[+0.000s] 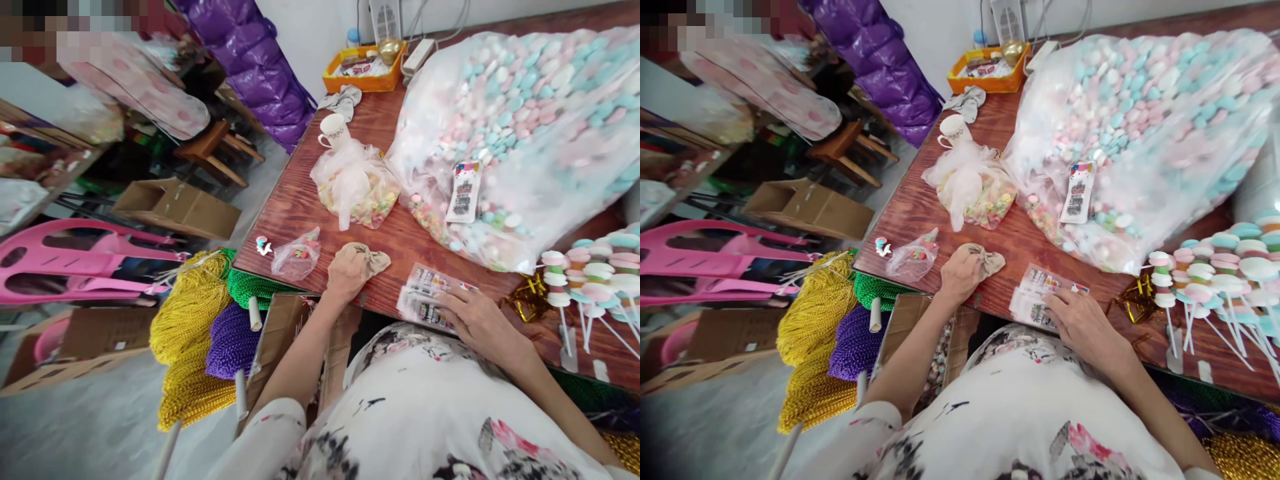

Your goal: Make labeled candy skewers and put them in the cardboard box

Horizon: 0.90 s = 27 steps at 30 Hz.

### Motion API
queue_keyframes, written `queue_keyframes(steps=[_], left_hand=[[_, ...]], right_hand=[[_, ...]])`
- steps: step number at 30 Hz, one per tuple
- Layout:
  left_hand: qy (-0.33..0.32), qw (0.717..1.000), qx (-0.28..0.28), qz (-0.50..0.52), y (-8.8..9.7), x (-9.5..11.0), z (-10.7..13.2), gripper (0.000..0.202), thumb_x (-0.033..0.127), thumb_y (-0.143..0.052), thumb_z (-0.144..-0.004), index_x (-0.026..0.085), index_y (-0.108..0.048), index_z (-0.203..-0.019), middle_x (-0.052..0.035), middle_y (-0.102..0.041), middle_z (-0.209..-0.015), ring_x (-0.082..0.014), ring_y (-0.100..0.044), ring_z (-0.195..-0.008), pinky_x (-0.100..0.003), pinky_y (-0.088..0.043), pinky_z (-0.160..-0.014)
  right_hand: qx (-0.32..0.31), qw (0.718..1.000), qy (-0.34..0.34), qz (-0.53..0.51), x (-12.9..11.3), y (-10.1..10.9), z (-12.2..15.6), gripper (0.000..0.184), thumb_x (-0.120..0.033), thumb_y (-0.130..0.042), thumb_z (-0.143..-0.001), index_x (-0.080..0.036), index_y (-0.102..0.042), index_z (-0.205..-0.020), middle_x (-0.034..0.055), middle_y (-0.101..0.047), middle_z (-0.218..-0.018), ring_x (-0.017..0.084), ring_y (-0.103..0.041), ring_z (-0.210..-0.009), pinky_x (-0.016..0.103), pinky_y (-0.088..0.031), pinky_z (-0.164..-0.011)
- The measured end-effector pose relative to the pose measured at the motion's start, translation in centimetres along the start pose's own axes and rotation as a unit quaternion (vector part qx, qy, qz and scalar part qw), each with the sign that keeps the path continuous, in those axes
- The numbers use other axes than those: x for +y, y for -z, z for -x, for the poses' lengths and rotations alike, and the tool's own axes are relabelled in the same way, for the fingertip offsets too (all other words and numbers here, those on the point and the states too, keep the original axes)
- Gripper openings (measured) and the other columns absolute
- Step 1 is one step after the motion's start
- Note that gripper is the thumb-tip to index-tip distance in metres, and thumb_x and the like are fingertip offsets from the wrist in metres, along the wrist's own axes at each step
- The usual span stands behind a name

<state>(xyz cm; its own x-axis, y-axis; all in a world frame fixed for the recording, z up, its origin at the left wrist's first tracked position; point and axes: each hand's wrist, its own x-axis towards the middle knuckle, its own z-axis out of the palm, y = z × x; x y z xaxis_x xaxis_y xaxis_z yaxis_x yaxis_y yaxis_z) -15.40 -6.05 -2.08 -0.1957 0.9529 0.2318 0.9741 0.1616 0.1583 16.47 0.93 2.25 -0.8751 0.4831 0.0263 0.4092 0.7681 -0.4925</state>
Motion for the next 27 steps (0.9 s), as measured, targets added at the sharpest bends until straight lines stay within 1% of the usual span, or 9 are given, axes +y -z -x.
queue_keyframes(steps=[7,11,13,16,18,20,23,25,27], left_hand=[[0.038,0.999,0.031,0.016,-0.3,-1.6,-3.4,0.038,0.043,-0.046,-0.097,0.02,-0.072,-0.082,-0.0047,-0.069,-0.079,-0.0161,-0.063,-0.077,-0.027,-0.044,-0.073],[0.068,0.997,0.048,0.002,-0.1,-0.8,-3.4,0.041,0.052,-0.051,-0.093,0.019,-0.073,-0.081,-0.0062,-0.068,-0.08,-0.0177,-0.061,-0.078,-0.028,-0.043,-0.073],[0.052,0.997,0.041,-0.029,0.4,0.1,-2.3,0.042,0.055,-0.053,-0.09,0.018,-0.072,-0.092,-0.0104,-0.067,-0.092,-0.0225,-0.06,-0.087,-0.032,-0.043,-0.079],[0.011,0.997,0.009,-0.076,0.9,0.8,0.1,0.047,0.054,-0.059,-0.085,0.02,-0.067,-0.116,-0.018,-0.057,-0.126,-0.0345,-0.051,-0.107,-0.045,-0.041,-0.086],[-0.021,0.997,-0.005,-0.078,0.7,0.4,1.2,0.039,0.041,-0.056,-0.089,0.021,-0.064,-0.121,-0.0182,-0.052,-0.135,-0.0372,-0.047,-0.112,-0.05,-0.04,-0.088],[-0.053,0.997,0.001,-0.063,0.3,-0.2,1.2,0.03,0.029,-0.052,-0.09,0.019,-0.066,-0.115,-0.0172,-0.058,-0.126,-0.0347,-0.049,-0.109,-0.049,-0.04,-0.088],[-0.07,0.996,0.045,-0.032,0.3,-0.9,-0.2,0.022,0.026,-0.051,-0.09,0.018,-0.069,-0.1,-0.0139,-0.066,-0.1,-0.0278,-0.055,-0.098,-0.039,-0.044,-0.083],[-0.078,0.994,0.07,-0.007,1.5,-1.2,-1.6,0.02,0.03,-0.052,-0.091,0.018,-0.069,-0.091,-0.0106,-0.066,-0.088,-0.0228,-0.058,-0.088,-0.033,-0.045,-0.078],[-0.084,0.992,0.092,0.019,3.5,-1.3,-3.0,0.023,0.034,-0.056,-0.091,0.018,-0.068,-0.08,-0.0064,-0.064,-0.077,-0.0178,-0.058,-0.075,-0.028,-0.044,-0.071]], right_hand=[[0.054,0.998,-0.013,-0.041,0.9,-0.6,0.5,0.027,-0.021,-0.045,-0.096,-0.016,-0.062,-0.117,0.0142,-0.069,-0.111,0.026,-0.065,-0.101,0.044,-0.053,-0.088],[0.108,0.975,-0.045,-0.189,0.6,-0.5,-0.2,0.031,-0.023,-0.047,-0.095,-0.019,-0.061,-0.122,0.0119,-0.07,-0.105,0.025,-0.066,-0.095,0.043,-0.053,-0.084],[0.139,0.92,-0.077,-0.359,0.7,-0.3,-0.4,0.036,-0.026,-0.047,-0.095,-0.021,-0.056,-0.129,0.0071,-0.072,-0.095,0.019,-0.067,-0.079,0.036,-0.055,-0.074],[0.19,0.777,-0.126,-0.587,1.3,0.0,-0.5,0.037,-0.032,-0.054,-0.092,-0.024,-0.057,-0.128,0.0022,-0.072,-0.086,0.013,-0.064,-0.062,0.028,-0.052,-0.059],[0.221,0.702,-0.155,-0.659,1.8,0.1,-0.6,0.03,-0.034,-0.062,-0.086,-0.021,-0.064,-0.114,0.0013,-0.072,-0.078,0.011,-0.061,-0.054,0.024,-0.047,-0.051],[0.246,0.661,-0.18,-0.686,1.8,0.3,-0.6,0.022,-0.036,-0.068,-0.082,-0.019,-0.068,-0.096,0.0002,-0.07,-0.068,0.008,-0.053,-0.044,0.021,-0.039,-0.043],[0.262,0.665,-0.214,-0.666,1.0,0.5,-0.1,0.023,-0.04,-0.069,-0.08,-0.018,-0.064,-0.079,-0.0032,-0.062,-0.055,0.005,-0.038,-0.035,0.019,-0.025,-0.037],[0.256,0.712,-0.242,-0.608,0.5,0.3,0.8,0.026,-0.04,-0.067,-0.083,-0.018,-0.06,-0.072,-0.0055,-0.054,-0.049,0.005,-0.034,-0.037,0.019,-0.022,-0.037],[0.272,0.773,-0.251,-0.514,0.9,-0.1,1.9,0.032,-0.036,-0.067,-0.085,-0.018,-0.055,-0.061,-0.005,-0.048,-0.05,0.006,-0.04,-0.045,0.02,-0.03,-0.044]])
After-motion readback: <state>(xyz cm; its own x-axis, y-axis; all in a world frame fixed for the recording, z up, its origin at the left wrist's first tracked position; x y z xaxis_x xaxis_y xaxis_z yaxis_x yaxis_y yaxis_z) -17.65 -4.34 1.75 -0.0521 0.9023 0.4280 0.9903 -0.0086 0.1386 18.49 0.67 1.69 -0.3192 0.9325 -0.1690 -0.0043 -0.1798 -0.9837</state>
